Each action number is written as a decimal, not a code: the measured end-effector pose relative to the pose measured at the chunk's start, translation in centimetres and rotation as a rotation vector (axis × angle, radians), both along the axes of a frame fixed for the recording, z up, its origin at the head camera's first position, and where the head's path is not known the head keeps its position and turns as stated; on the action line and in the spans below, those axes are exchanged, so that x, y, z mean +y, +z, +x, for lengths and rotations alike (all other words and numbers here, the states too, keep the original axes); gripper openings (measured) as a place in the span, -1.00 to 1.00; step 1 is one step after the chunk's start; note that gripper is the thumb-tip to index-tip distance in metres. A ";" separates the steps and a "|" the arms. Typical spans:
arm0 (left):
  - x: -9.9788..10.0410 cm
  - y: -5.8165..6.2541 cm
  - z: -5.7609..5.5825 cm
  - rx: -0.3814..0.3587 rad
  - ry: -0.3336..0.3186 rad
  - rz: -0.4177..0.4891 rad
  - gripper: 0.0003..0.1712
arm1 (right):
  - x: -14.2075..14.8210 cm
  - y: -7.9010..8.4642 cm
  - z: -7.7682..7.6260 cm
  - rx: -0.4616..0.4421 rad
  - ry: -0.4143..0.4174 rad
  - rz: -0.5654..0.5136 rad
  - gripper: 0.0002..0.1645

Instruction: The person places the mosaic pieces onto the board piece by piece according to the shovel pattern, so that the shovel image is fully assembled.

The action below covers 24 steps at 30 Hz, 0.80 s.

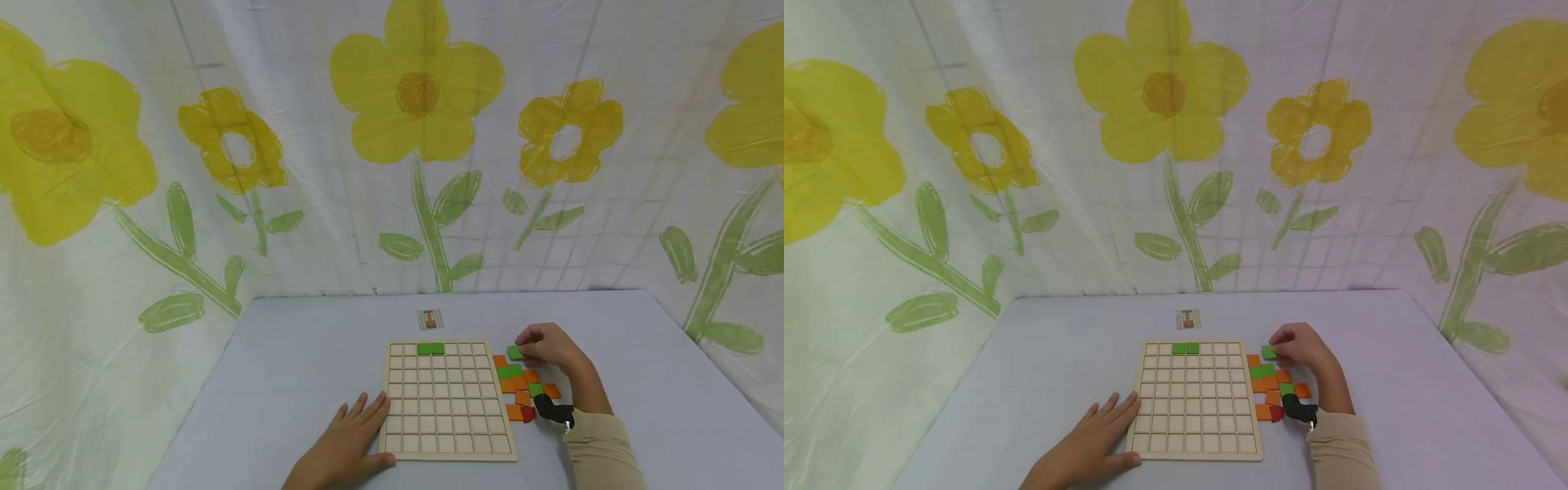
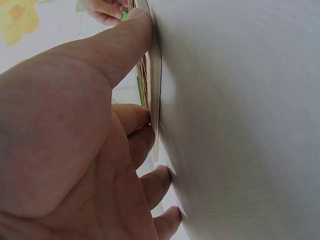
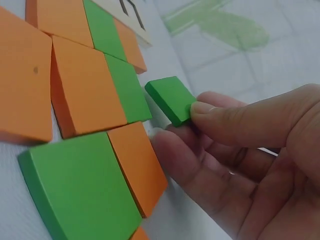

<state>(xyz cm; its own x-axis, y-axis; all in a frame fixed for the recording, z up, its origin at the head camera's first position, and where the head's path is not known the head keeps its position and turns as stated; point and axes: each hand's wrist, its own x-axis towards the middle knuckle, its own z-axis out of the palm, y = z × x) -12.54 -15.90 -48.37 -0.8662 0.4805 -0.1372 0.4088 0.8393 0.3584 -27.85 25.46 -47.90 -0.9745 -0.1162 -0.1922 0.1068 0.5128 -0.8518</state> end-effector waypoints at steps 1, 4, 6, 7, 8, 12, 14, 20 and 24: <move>0.0 0.0 0.0 0.002 -0.001 0.002 0.07 | -0.1 0.1 0.0 0.003 0.008 -0.002 -0.91; 0.0 0.0 0.0 0.005 -0.001 0.002 0.07 | -0.3 0.3 0.0 0.006 0.016 -0.007 -0.91; 0.0 0.0 0.0 0.004 0.000 0.000 0.07 | -0.5 0.3 0.0 0.008 0.021 -0.010 -0.91; 0.0 0.0 0.0 0.003 0.001 -0.003 0.08 | -0.5 0.3 -0.1 0.011 0.027 -0.008 -0.91; 0.0 0.0 0.0 0.001 0.004 -0.005 0.08 | -0.6 0.3 -0.1 0.011 0.024 -0.010 -0.91; 0.0 0.0 -0.1 -0.003 0.008 -0.007 0.08 | -0.7 0.3 -0.1 0.021 0.031 -0.005 -0.91; 0.0 0.0 -0.1 -0.004 0.009 -0.008 0.09 | -0.7 0.3 -0.1 0.021 0.032 -0.002 -0.91; 0.1 0.0 -0.1 -0.013 0.014 -0.014 0.09 | -0.7 0.7 0.0 -0.005 0.015 0.025 -0.91; 0.0 0.0 -0.1 -0.010 0.009 -0.010 0.08 | -0.7 0.4 0.0 -0.009 0.016 0.018 -0.91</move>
